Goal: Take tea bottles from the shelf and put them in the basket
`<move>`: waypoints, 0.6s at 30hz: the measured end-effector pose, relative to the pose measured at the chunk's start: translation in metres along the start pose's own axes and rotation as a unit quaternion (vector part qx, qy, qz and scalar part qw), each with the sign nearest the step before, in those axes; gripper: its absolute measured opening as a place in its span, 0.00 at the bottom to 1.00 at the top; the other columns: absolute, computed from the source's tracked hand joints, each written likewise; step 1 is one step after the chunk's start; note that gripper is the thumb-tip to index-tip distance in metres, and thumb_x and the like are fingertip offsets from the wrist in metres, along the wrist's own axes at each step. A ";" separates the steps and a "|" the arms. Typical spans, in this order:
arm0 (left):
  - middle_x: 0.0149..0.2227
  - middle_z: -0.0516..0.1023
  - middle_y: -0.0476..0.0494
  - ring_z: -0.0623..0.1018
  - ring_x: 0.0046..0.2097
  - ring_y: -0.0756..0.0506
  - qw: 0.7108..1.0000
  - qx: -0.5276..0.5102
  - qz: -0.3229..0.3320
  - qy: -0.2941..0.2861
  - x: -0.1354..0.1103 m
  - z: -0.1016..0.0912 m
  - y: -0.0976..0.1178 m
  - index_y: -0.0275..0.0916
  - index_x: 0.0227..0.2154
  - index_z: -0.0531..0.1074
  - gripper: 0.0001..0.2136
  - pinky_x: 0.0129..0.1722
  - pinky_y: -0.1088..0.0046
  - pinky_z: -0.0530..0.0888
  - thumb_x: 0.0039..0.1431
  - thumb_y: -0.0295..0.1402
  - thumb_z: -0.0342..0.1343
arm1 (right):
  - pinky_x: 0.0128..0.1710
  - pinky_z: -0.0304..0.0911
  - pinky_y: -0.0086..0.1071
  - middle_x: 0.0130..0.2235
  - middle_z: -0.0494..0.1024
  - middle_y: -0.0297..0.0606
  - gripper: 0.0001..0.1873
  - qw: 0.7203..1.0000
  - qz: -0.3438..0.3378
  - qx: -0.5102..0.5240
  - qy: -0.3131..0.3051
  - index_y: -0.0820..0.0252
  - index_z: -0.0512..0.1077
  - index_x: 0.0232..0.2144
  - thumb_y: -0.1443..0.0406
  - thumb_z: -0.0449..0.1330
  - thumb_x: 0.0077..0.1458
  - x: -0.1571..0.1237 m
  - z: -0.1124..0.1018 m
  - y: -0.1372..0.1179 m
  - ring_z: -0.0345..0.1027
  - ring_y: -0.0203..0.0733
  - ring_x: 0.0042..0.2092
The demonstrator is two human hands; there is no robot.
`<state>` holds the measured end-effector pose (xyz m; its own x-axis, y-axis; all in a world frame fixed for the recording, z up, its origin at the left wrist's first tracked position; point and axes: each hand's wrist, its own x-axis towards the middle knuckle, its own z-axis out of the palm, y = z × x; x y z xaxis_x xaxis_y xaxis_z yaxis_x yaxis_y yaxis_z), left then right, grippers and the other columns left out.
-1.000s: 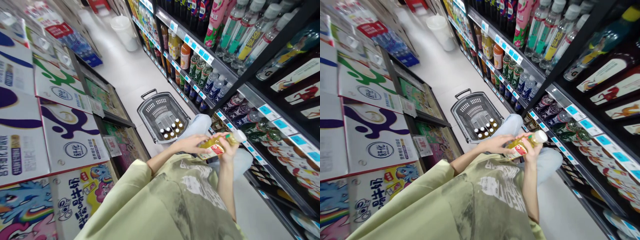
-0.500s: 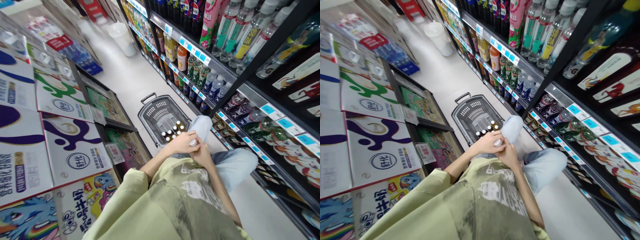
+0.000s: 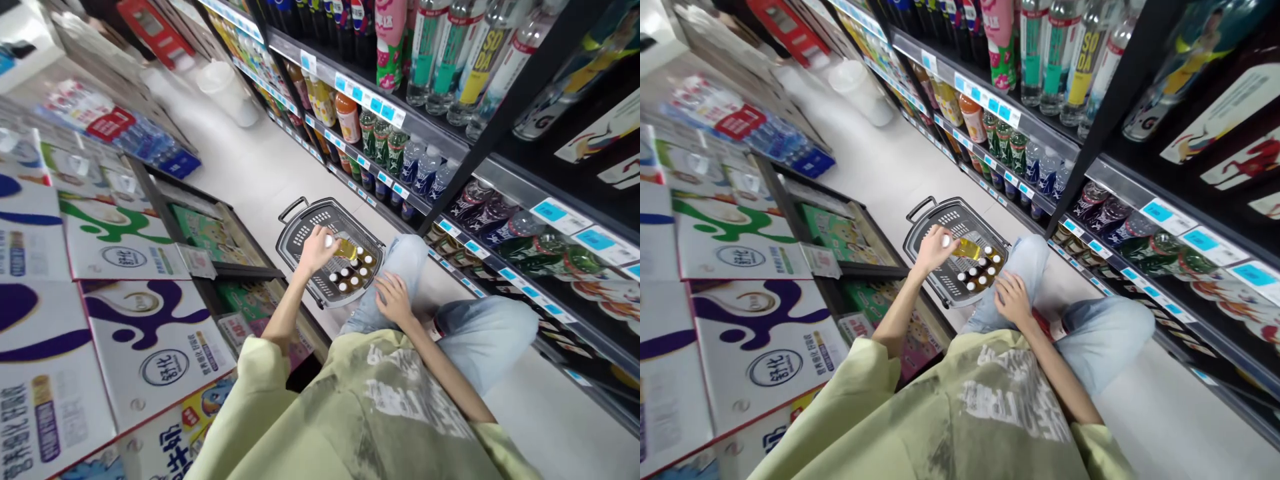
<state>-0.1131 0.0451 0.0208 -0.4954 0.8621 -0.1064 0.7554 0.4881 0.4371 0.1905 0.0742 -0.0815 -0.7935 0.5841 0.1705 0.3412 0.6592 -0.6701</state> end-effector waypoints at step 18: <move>0.53 0.73 0.28 0.78 0.47 0.37 0.945 0.075 -0.242 -0.207 0.137 0.215 -0.135 0.32 0.50 0.72 0.17 0.47 0.64 0.75 0.59 0.32 0.61 | 0.48 0.79 0.57 0.53 0.86 0.29 0.36 0.999 -0.024 0.040 -0.016 0.32 0.75 0.59 0.64 0.56 0.47 -0.022 0.006 0.028 0.83 0.59 0.54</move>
<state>-0.1903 0.1265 -0.2447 -0.6126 0.4966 -0.6149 0.5504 0.8263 0.1190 0.2145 0.0767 -0.1086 -0.8240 0.5369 0.1808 0.2629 0.6450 -0.7175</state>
